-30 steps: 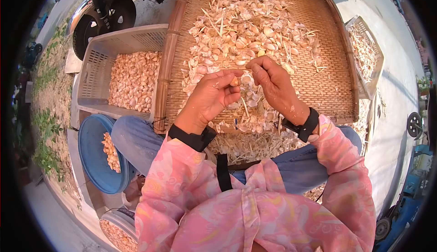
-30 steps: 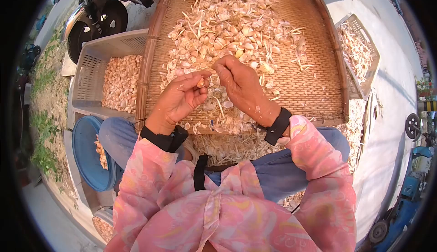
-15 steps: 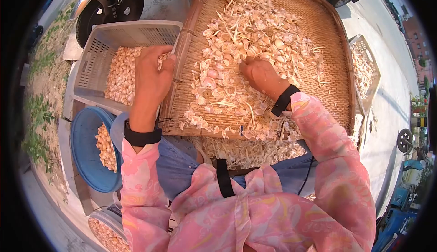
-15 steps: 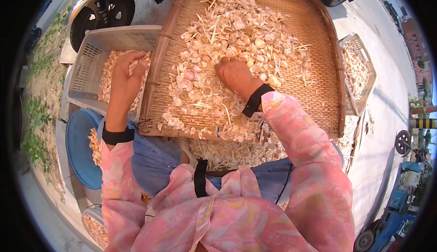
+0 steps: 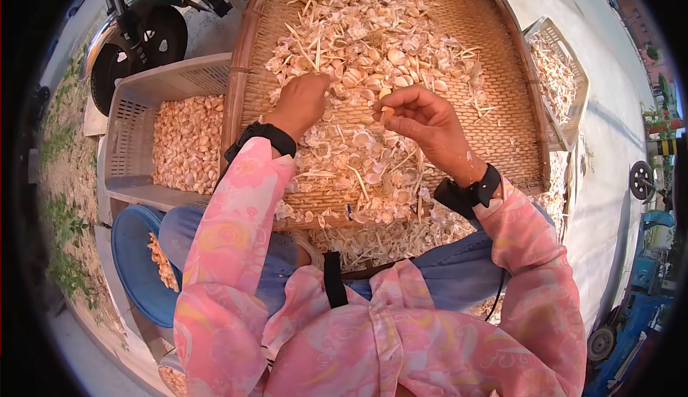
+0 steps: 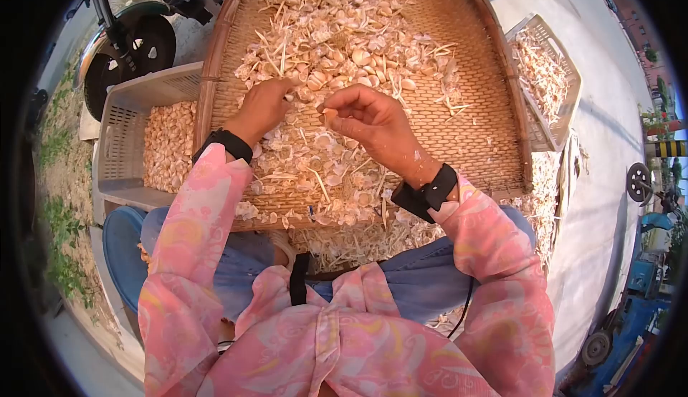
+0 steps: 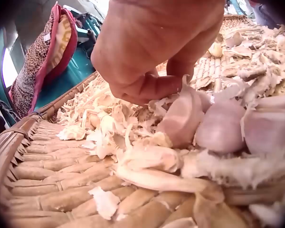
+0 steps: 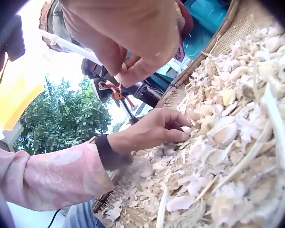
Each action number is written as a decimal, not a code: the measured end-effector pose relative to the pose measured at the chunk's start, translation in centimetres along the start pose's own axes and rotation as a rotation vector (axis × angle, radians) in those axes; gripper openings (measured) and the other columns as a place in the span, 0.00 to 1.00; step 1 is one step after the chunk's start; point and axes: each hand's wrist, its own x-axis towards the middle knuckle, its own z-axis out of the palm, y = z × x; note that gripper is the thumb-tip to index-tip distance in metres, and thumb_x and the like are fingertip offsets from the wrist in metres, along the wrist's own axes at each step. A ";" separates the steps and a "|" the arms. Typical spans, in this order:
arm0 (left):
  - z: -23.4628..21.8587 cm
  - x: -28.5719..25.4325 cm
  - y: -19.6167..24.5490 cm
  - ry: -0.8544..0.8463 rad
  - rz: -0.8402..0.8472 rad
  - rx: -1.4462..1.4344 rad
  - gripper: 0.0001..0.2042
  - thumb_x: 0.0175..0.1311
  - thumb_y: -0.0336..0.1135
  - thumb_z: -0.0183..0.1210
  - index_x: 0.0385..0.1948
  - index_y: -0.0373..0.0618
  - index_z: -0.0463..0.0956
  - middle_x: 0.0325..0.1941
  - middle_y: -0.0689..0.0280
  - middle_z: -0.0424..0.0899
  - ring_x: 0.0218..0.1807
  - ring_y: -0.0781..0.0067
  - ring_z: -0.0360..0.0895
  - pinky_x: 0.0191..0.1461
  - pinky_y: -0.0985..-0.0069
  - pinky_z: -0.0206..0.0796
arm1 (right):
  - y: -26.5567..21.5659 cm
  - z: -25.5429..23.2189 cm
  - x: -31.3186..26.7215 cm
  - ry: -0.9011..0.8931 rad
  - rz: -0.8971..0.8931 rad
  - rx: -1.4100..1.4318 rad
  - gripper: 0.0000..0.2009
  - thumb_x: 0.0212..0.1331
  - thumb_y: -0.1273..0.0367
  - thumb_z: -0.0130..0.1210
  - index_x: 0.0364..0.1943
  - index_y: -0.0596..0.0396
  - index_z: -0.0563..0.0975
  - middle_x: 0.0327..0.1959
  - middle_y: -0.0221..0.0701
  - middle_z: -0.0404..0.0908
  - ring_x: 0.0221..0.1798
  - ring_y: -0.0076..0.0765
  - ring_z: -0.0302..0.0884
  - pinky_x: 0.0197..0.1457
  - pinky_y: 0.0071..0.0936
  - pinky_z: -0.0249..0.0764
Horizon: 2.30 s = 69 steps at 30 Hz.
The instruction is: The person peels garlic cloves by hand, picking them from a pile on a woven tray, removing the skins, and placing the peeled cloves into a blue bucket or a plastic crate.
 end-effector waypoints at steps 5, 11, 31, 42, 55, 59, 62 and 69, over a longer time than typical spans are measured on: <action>-0.6 -2.0 2.2 -0.087 -0.028 0.183 0.07 0.50 0.24 0.50 0.32 0.38 0.70 0.32 0.49 0.76 0.36 0.46 0.76 0.39 0.55 0.67 | 0.0 -1.2 -0.5 0.047 0.121 -0.141 0.08 0.58 0.72 0.55 0.40 0.57 0.73 0.33 0.25 0.77 0.31 0.16 0.73 0.34 0.15 0.70; -0.6 -4.1 3.4 -0.101 -0.004 0.188 0.06 0.51 0.28 0.51 0.31 0.40 0.66 0.34 0.50 0.75 0.35 0.46 0.75 0.37 0.55 0.66 | 2.4 -2.4 -0.6 0.223 0.241 -0.196 0.07 0.57 0.71 0.55 0.38 0.57 0.74 0.26 0.24 0.77 0.22 0.16 0.72 0.24 0.13 0.66; -8.6 -11.6 5.9 0.081 -0.335 -2.161 0.12 0.62 0.25 0.52 0.46 0.34 0.70 0.39 0.61 0.77 0.37 0.77 0.77 0.40 0.86 0.72 | -0.3 7.7 11.6 -0.198 -0.083 -0.639 0.11 0.57 0.69 0.52 0.44 0.56 0.73 0.41 0.35 0.77 0.33 0.36 0.78 0.36 0.29 0.73; -16.3 -15.0 22.3 0.039 0.511 -2.434 0.06 0.58 0.20 0.55 0.35 0.28 0.74 0.35 0.56 0.78 0.35 0.71 0.76 0.34 0.83 0.67 | 4.3 1.4 4.9 -0.171 -0.126 -1.258 0.08 0.47 0.74 0.54 0.34 0.56 0.73 0.30 0.41 0.75 0.34 0.50 0.75 0.38 0.39 0.71; -16.3 -16.5 27.4 -0.105 0.375 -2.716 0.05 0.53 0.13 0.56 0.32 0.22 0.75 0.37 0.52 0.74 0.36 0.67 0.75 0.37 0.82 0.69 | 1.4 -0.7 -1.4 0.096 0.168 0.178 0.09 0.60 0.71 0.52 0.44 0.55 0.72 0.42 0.33 0.80 0.39 0.24 0.78 0.44 0.19 0.74; -15.2 -16.3 27.1 -0.138 0.550 -2.670 0.07 0.52 0.12 0.54 0.34 0.21 0.73 0.40 0.51 0.73 0.38 0.68 0.74 0.38 0.82 0.70 | 1.1 0.1 -1.9 0.055 0.130 0.142 0.09 0.60 0.71 0.52 0.44 0.55 0.72 0.42 0.33 0.79 0.40 0.24 0.78 0.44 0.19 0.74; -15.7 -16.6 26.4 -0.186 0.483 -2.655 0.06 0.55 0.14 0.52 0.34 0.21 0.73 0.40 0.51 0.73 0.37 0.68 0.74 0.37 0.83 0.70 | 1.1 0.7 -1.8 0.031 0.113 0.081 0.09 0.59 0.72 0.52 0.43 0.56 0.72 0.42 0.33 0.79 0.40 0.23 0.77 0.43 0.19 0.74; -17.7 -15.4 24.0 0.374 0.219 -1.687 0.10 0.56 0.21 0.54 0.39 0.25 0.70 0.33 0.51 0.76 0.28 0.69 0.77 0.31 0.82 0.69 | 4.4 0.6 -2.0 -0.036 -0.011 -0.709 0.07 0.57 0.72 0.54 0.39 0.57 0.73 0.33 0.33 0.77 0.34 0.31 0.76 0.37 0.27 0.71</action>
